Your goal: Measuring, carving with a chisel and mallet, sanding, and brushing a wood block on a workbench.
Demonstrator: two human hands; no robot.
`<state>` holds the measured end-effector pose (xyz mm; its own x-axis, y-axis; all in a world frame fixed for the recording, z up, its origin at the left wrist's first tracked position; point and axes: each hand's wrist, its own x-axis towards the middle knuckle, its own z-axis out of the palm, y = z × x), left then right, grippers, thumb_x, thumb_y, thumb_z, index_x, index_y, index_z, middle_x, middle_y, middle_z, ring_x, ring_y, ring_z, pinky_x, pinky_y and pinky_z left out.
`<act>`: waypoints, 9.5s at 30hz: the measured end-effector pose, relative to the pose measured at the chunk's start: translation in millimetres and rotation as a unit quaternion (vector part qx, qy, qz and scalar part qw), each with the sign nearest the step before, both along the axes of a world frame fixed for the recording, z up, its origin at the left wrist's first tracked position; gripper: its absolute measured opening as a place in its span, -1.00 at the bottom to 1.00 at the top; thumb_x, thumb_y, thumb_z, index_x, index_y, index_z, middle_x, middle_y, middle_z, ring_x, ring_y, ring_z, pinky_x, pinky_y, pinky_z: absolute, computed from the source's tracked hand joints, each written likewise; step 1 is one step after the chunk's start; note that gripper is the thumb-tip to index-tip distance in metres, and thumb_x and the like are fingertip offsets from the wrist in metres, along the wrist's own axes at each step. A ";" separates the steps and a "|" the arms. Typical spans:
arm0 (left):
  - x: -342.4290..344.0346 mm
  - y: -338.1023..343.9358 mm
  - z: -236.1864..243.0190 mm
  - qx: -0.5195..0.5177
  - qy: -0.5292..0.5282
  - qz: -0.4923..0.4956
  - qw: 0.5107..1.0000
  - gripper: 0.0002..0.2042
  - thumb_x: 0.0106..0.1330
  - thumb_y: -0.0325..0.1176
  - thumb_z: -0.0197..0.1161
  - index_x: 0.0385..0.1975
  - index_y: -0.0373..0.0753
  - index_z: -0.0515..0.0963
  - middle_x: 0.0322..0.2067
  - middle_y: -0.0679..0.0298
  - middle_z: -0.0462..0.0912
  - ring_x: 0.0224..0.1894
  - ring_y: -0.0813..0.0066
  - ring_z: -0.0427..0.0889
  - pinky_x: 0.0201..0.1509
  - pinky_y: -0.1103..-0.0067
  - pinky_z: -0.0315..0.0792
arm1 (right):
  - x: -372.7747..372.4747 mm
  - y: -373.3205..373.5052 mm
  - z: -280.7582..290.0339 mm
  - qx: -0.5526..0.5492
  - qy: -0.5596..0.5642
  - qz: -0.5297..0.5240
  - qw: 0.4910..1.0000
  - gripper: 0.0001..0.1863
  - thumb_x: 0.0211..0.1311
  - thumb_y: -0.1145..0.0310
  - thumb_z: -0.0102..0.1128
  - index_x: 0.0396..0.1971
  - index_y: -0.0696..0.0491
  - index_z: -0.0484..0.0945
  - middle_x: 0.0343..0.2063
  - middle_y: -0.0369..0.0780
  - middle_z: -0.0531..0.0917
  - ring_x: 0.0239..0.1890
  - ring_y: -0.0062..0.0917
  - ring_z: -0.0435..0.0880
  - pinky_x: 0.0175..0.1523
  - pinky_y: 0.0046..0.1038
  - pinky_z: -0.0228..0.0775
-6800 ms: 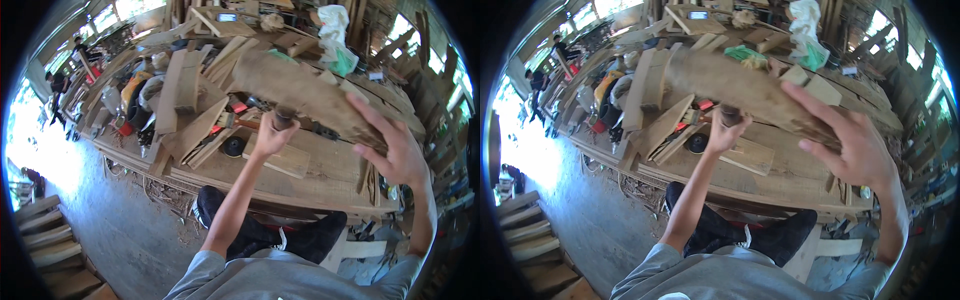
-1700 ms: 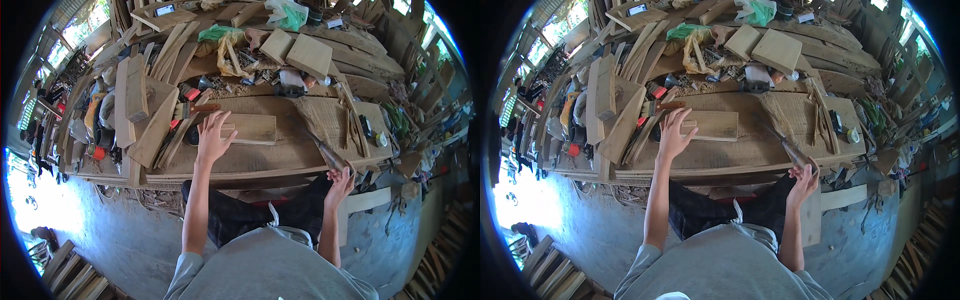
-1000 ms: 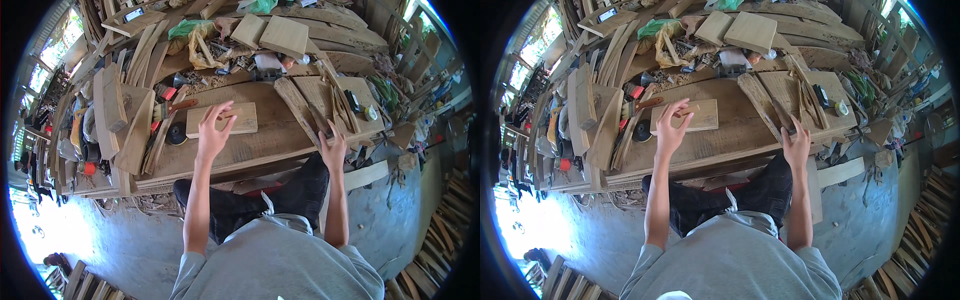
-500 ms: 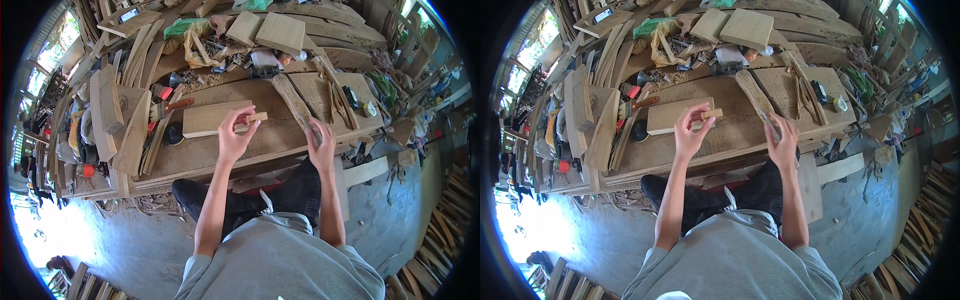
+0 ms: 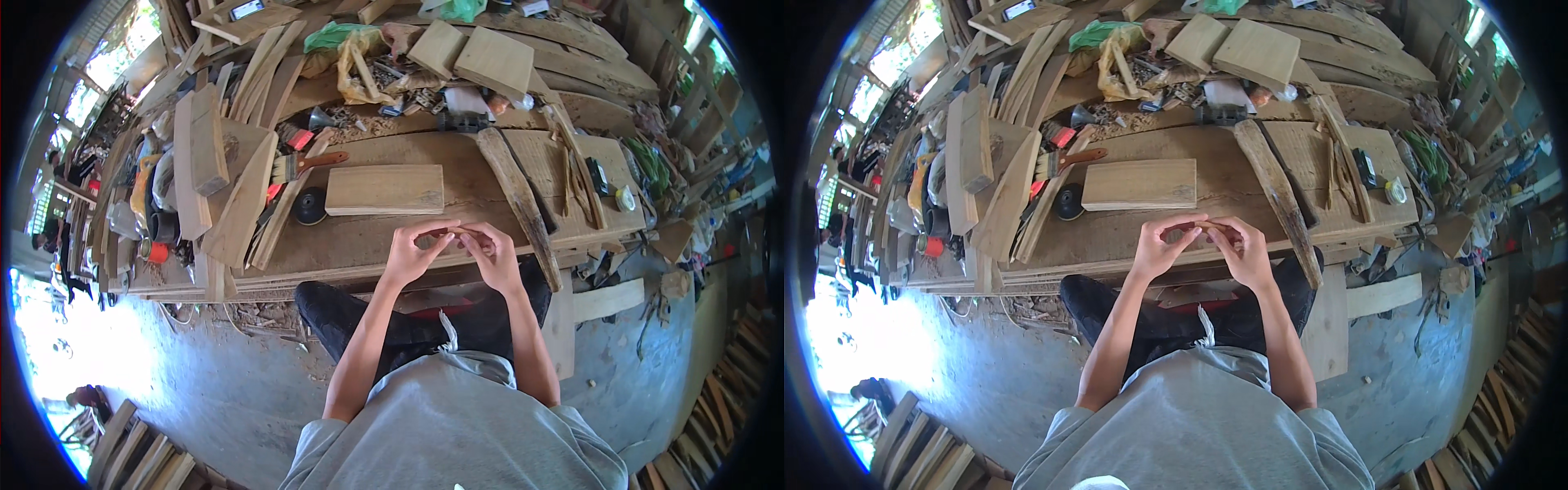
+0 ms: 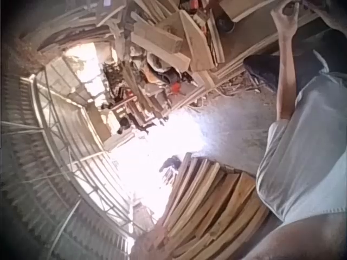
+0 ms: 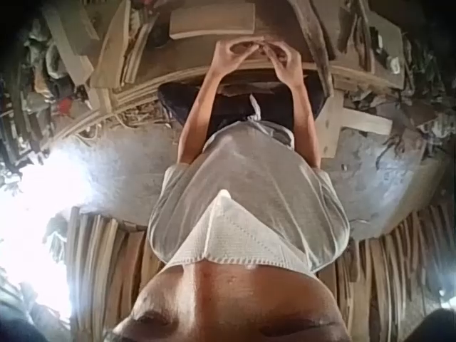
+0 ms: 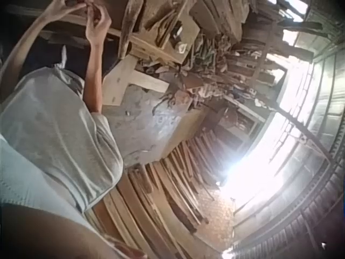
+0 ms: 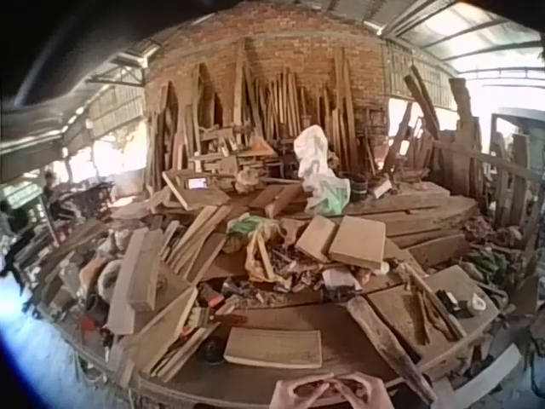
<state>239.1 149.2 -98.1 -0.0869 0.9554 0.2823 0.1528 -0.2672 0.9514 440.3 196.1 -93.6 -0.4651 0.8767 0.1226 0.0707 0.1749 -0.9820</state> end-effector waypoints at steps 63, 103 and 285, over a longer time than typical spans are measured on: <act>-23.4 34.5 -5.5 0.109 0.246 0.161 0.950 -0.75 0.44 -0.43 0.31 0.07 -0.23 0.68 0.11 0.11 0.69 0.18 0.02 0.66 0.28 0.26 0.56 | -67.4 57.6 -33.7 0.211 -0.114 0.009 0.971 0.21 -0.16 0.26 0.75 0.54 0.15 0.23 0.35 0.10 0.55 0.32 0.02 0.62 0.38 -0.15 0.51; -90.1 -10.9 8.2 0.066 0.335 0.172 0.924 -0.83 0.45 -0.50 0.29 -0.05 -0.22 0.74 0.10 0.11 0.71 0.18 -0.02 0.70 0.26 0.25 0.60 | -47.3 66.6 -28.8 0.207 -0.236 -0.014 0.949 0.36 -0.32 -0.28 0.78 0.51 0.03 0.28 0.42 0.02 0.49 0.56 0.20 0.23 0.64 -0.01 0.14; -84.9 36.6 7.5 0.062 0.291 0.238 0.925 -0.88 0.42 -0.52 0.30 -0.14 -0.23 0.73 0.02 0.03 0.72 0.11 -0.05 0.71 0.20 0.22 0.60 | -53.0 65.7 -23.9 0.204 -0.249 0.011 0.947 0.31 -0.24 -0.22 0.77 0.52 0.05 0.27 0.44 0.01 0.47 0.57 0.20 0.21 0.64 -0.01 0.13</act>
<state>154.2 185.8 -90.7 -0.2874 0.8051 0.5188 0.7576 -0.1403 0.6375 387.4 261.8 -117.5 -0.5719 0.7928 0.2109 0.4984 0.5400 -0.6783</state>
